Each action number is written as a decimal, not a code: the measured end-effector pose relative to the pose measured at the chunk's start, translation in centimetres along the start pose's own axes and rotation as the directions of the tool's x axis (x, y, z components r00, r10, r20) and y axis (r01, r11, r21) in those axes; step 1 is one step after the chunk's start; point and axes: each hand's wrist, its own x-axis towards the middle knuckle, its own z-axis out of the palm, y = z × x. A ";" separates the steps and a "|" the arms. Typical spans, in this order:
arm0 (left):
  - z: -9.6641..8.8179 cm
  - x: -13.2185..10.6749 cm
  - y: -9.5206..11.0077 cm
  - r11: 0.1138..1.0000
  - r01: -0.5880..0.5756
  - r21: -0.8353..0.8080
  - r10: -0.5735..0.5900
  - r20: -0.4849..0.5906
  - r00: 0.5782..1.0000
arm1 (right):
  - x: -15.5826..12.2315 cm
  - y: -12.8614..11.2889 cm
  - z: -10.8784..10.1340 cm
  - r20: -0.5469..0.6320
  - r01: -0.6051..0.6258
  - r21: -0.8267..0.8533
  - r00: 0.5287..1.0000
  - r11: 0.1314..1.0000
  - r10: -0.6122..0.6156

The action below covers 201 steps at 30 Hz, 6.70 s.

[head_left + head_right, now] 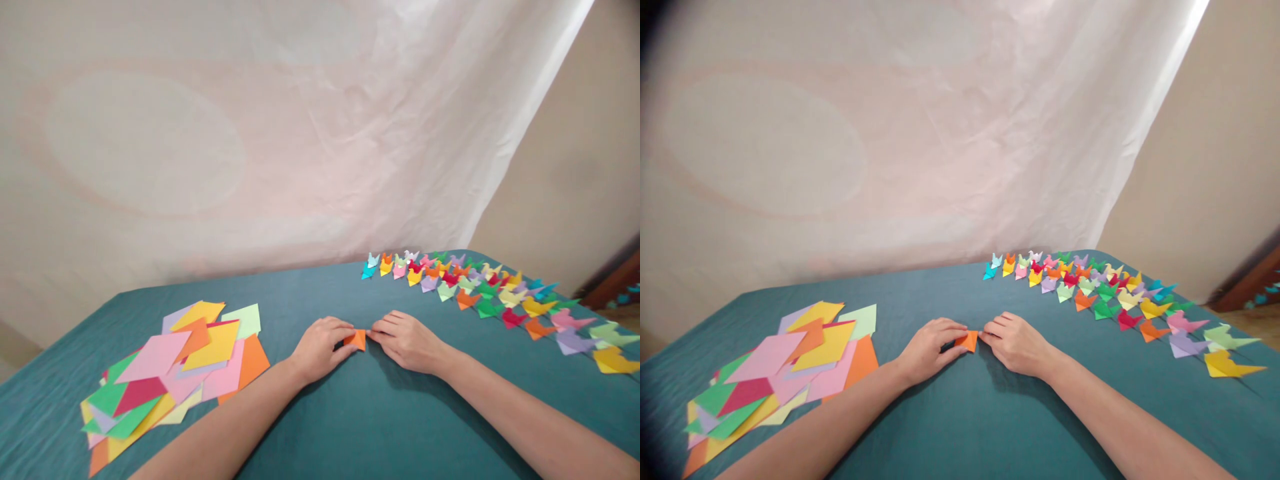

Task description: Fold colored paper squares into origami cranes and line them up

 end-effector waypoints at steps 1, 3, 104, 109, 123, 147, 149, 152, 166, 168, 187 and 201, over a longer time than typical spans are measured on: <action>0.0 0.0 0.0 1.000 -0.001 -0.007 0.001 -0.001 1.000 | 0.0 0.0 0.0 -0.003 0.002 0.000 1.000 1.000 -0.002; 0.0 0.0 -0.1 1.000 -0.006 -0.014 0.006 -0.003 1.000 | 0.1 0.0 0.0 -0.004 0.007 -0.002 1.000 1.000 -0.007; 1.7 1.2 0.2 0.920 0.249 -0.303 -0.293 -0.108 0.950 | 1.5 -1.1 0.9 0.203 -0.558 0.677 0.768 0.480 0.607; 1.8 1.2 0.2 0.912 0.261 -0.315 -0.307 -0.103 0.946 | 1.8 -1.2 1.0 0.243 -0.582 0.695 0.743 0.422 0.623; 1.7 1.2 0.1 0.907 0.255 -0.336 -0.306 -0.108 0.946 | 2.3 -1.6 1.3 0.237 -0.597 0.686 0.723 0.416 0.648; 1.7 1.2 0.0 0.884 0.311 -0.348 -0.367 -0.107 0.924 | 3.0 -2.3 1.6 0.178 -0.641 0.583 0.701 0.499 0.691; 1.8 1.1 0.0 0.877 0.321 -0.359 -0.380 -0.107 0.919 | 3.0 -2.3 1.6 0.176 -0.644 0.575 0.699 0.504 0.693; 2.0 1.1 -0.1 0.869 0.321 -0.377 -0.389 -0.120 0.913 | 3.2 -2.3 1.6 0.178 -0.654 0.564 0.693 0.504 0.698; 1.1 0.9 0.5 0.844 0.305 -0.441 -0.390 -0.113 0.914 | 3.4 -2.4 1.7 0.162 -0.662 0.540 0.688 0.519 0.708; 1.1 1.0 0.4 0.841 0.310 -0.444 -0.393 -0.104 0.914 | 3.4 -2.4 1.6 0.156 -0.660 0.543 0.686 0.518 0.711; 0.9 1.1 0.1 0.856 0.231 -0.462 -0.302 -0.086 0.949 | 3.3 -2.6 1.7 0.149 -0.632 0.521 0.729 0.574 0.668; 1.0 1.3 0.3 0.901 0.183 -0.392 -0.233 -0.082 0.969 | 3.3 -2.2 2.0 0.152 -0.622 0.468 0.757 0.628 0.636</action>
